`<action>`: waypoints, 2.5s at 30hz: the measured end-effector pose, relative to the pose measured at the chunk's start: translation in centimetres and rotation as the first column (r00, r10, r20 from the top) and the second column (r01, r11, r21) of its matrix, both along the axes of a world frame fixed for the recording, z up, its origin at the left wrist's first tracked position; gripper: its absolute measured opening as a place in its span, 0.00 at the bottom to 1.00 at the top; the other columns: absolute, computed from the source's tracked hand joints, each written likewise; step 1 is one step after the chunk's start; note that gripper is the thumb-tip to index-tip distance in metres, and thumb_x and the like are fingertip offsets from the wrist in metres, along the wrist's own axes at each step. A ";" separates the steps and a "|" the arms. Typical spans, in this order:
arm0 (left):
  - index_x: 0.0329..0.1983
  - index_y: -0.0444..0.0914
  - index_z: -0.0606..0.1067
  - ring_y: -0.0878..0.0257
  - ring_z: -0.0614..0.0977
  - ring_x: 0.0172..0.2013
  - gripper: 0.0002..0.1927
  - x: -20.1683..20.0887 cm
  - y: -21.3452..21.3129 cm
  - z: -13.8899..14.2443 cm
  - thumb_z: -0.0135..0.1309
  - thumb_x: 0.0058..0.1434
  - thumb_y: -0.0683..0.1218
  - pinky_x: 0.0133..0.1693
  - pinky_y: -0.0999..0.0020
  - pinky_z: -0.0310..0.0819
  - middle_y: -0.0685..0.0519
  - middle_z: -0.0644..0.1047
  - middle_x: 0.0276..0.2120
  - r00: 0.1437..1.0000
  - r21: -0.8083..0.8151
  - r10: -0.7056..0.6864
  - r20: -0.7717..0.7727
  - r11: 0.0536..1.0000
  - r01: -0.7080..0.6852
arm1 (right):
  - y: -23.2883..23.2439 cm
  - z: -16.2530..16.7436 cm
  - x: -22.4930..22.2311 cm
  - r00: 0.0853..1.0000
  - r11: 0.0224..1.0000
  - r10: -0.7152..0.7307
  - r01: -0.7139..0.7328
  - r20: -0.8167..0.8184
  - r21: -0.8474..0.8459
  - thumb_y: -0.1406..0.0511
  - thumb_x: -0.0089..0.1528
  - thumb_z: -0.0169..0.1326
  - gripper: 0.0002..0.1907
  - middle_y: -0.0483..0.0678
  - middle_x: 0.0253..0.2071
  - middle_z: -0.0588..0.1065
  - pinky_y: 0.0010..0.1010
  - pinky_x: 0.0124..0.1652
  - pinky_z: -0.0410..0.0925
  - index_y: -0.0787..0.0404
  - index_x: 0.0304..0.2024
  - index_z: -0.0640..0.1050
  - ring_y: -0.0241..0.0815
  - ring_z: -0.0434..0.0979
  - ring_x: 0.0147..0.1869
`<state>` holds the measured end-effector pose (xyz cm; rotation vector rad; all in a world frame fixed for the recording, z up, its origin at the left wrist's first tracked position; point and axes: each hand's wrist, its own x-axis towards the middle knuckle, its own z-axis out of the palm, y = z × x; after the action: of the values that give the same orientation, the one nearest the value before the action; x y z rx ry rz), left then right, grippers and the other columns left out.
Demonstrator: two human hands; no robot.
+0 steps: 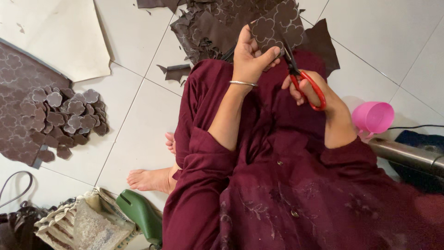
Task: The person sits on the floor cutting flower-shaped pieces from brown patterned leather using red-handled scissors, trimming around pre-marked outlines. They set each finished flower onto a growing pile of cut pieces on the floor and pick up new leather sections to continue cutting.
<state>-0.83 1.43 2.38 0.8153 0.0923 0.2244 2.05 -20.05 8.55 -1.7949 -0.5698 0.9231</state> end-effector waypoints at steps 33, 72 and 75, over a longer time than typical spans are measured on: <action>0.68 0.35 0.64 0.68 0.82 0.46 0.28 0.3 -0.4 -0.8 0.58 0.66 0.32 0.48 0.73 0.80 0.52 0.79 0.48 0.997 0.048 0.056 0.053 0.997 -0.058 | 0.5 -2.2 -1.2 0.995 0.992 -0.095 0.095 -0.004 0.081 0.24 0.55 0.42 0.52 0.42 0.22 0.65 0.23 0.24 0.64 0.68 0.39 0.73 0.31 0.64 0.22; 0.71 0.35 0.63 0.68 0.79 0.52 0.33 -0.1 0.0 -0.4 0.59 0.64 0.31 0.54 0.72 0.78 0.53 0.74 0.60 0.989 0.123 0.013 0.146 0.992 -0.031 | 1.0 -2.0 -1.6 0.994 0.985 -0.108 0.111 -0.026 0.130 0.23 0.53 0.43 0.54 0.40 0.21 0.62 0.23 0.24 0.62 0.69 0.40 0.74 0.31 0.63 0.22; 0.72 0.35 0.63 0.67 0.80 0.50 0.33 -0.2 0.1 -0.3 0.59 0.65 0.31 0.54 0.71 0.78 0.50 0.77 0.54 0.991 0.074 -0.017 0.134 0.997 0.007 | 1.2 -2.3 -1.7 0.991 0.983 -0.130 0.132 -0.025 0.128 0.24 0.53 0.43 0.54 0.41 0.20 0.63 0.24 0.23 0.63 0.70 0.39 0.74 0.31 0.63 0.20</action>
<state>-1.01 1.49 2.09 0.8716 -0.0477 0.2717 0.31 -18.87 6.25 -1.6850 -0.4836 0.7927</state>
